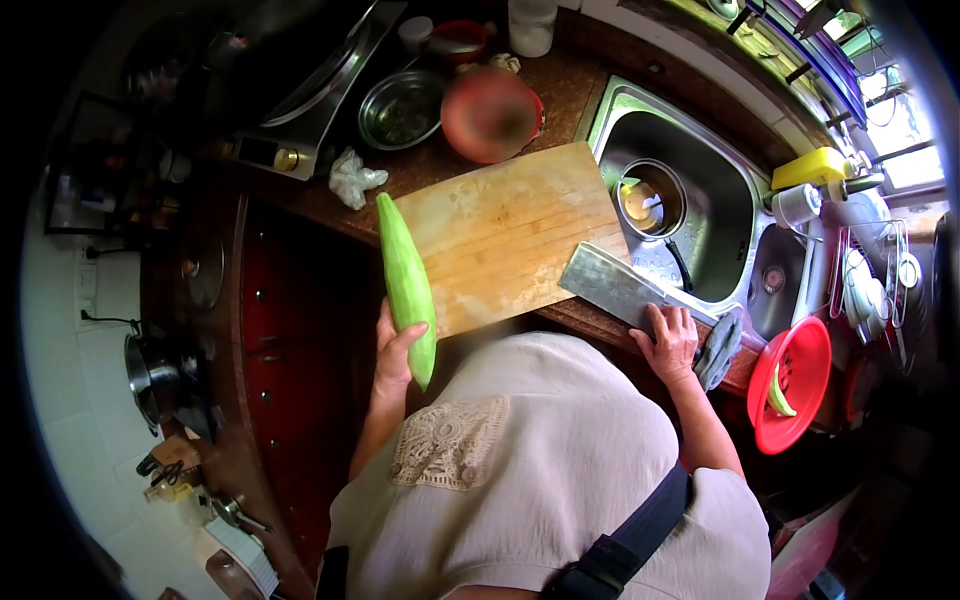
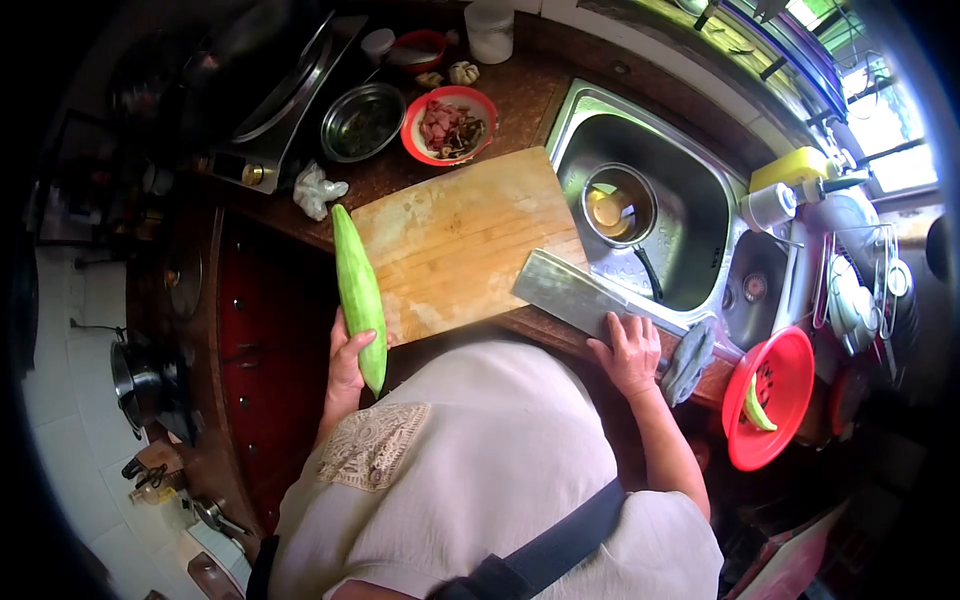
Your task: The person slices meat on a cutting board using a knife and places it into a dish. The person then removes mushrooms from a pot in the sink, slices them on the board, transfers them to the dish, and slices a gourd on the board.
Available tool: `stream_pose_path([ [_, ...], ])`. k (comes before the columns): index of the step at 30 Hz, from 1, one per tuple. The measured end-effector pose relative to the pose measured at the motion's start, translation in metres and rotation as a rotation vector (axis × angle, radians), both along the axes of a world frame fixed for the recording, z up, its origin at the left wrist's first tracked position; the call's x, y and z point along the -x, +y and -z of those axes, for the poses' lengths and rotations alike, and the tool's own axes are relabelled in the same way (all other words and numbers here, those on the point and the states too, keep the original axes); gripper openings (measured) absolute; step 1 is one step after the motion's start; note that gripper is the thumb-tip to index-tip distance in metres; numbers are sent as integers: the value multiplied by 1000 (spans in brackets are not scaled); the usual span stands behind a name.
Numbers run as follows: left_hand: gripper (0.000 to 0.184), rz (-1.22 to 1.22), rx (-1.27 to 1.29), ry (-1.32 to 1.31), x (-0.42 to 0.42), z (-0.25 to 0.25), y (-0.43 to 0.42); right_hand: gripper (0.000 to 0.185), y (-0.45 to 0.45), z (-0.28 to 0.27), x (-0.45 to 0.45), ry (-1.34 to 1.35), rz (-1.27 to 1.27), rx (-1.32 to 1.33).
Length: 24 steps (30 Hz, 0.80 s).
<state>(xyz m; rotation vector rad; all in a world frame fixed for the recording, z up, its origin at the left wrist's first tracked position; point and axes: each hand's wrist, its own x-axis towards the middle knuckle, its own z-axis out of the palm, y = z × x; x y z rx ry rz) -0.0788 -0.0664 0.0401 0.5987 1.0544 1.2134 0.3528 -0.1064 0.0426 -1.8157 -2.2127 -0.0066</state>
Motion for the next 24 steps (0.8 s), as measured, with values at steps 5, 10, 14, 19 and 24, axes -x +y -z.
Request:
stream_pose_path([
  [5,64,-18,-12,56,5,-6,-9,64,47,-26,47,60,-133,-2],
  [10,64,-30,-18,109,8,-10,-15,88,113,-13,163,9,-698,233],
  [14,63,-69,-5,157,8,-19,-22,93,140,7,198,-94,-797,227],
  [19,62,-120,-5,129,11,-15,-29,94,172,17,151,-106,-430,252],
  [24,62,-104,-1,136,12,-12,-27,84,192,31,37,-226,214,207],
])
